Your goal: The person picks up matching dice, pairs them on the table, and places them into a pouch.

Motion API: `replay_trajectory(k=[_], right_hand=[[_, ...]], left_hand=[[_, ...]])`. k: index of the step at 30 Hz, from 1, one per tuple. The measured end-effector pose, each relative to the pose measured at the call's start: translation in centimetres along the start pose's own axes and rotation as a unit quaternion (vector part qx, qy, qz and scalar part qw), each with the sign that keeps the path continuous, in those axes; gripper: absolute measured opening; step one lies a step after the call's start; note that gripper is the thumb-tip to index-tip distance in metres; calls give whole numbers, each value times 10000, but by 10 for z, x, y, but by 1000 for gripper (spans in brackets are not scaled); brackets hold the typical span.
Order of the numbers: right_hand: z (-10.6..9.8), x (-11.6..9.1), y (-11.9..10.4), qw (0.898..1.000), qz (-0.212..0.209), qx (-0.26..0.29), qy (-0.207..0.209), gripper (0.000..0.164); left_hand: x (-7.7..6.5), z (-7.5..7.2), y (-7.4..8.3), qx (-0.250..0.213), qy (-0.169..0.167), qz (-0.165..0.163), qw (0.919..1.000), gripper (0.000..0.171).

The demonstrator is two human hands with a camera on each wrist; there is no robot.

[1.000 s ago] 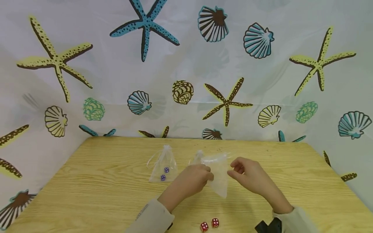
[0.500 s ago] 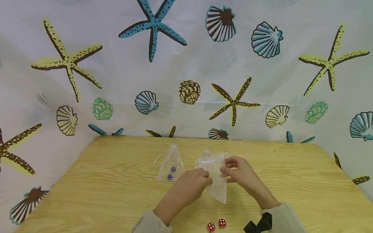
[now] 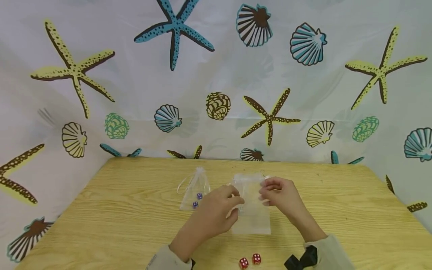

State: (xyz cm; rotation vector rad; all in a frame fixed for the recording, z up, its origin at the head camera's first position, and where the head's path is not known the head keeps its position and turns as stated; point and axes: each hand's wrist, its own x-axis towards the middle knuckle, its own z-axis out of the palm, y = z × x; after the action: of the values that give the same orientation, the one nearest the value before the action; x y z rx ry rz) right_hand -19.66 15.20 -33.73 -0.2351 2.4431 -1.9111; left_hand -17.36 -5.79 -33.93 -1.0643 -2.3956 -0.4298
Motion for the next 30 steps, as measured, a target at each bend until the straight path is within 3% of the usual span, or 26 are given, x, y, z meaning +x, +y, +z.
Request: replay_trajectory(k=[3, 5, 6, 8, 11, 14, 18, 19, 20, 22, 24, 28, 30], right_hand=[[-3, -1, -3, 10000, -43, 10, 13, 26], [-4, -2, -5, 10000, -89, 29, 2, 26], [-4, -3, -6, 9999, -121, 39, -8, 26], [-4, -4, -8, 9998, -210, 35, -40, 25], [-1, -6, -11, 9994, -333, 17, -87, 23], [2, -7, -13, 9987, -484, -5, -136, 21], [6, -8, -14, 9979, -623, 25, -193, 19], [7, -9, -13, 9976, -657, 34, -225, 19], [8, -9, -13, 9975, -667, 39, -242, 18], [9, -9, -13, 9972, -697, 65, -280, 18], [10, -10, -13, 9970, -709, 75, -317, 18], [8, -10, -13, 9965, -739, -11, -382, 24], [5, -10, -14, 9957, -836, -172, -372, 31]], left_hand=[[-1, -1, -6, -556, 458, -553, 9959, 21], [-2, 0, -10, -1077, 660, -1062, 9863, 26], [-2, 2, -12, -1390, 744, -1328, 9785, 29], [-3, 5, -16, -2190, 868, -1873, 9536, 35], [-4, 9, -22, -3421, 889, -2562, 8997, 43], [-5, 11, -28, -4697, 692, -2993, 8277, 49], [-7, 13, -32, -6077, 295, -3173, 7274, 54], [-7, 14, -32, -6292, 203, -3153, 7101, 53], [-8, 15, -32, -6418, 128, -3155, 6988, 52], [-8, 17, -31, -6550, 16, -3152, 6867, 49], [-7, 19, -30, -6528, 26, -3143, 6893, 44], [-7, 22, -30, -6230, 241, -3225, 7122, 34], [-7, 22, -30, -5994, 382, -3202, 7326, 28]])
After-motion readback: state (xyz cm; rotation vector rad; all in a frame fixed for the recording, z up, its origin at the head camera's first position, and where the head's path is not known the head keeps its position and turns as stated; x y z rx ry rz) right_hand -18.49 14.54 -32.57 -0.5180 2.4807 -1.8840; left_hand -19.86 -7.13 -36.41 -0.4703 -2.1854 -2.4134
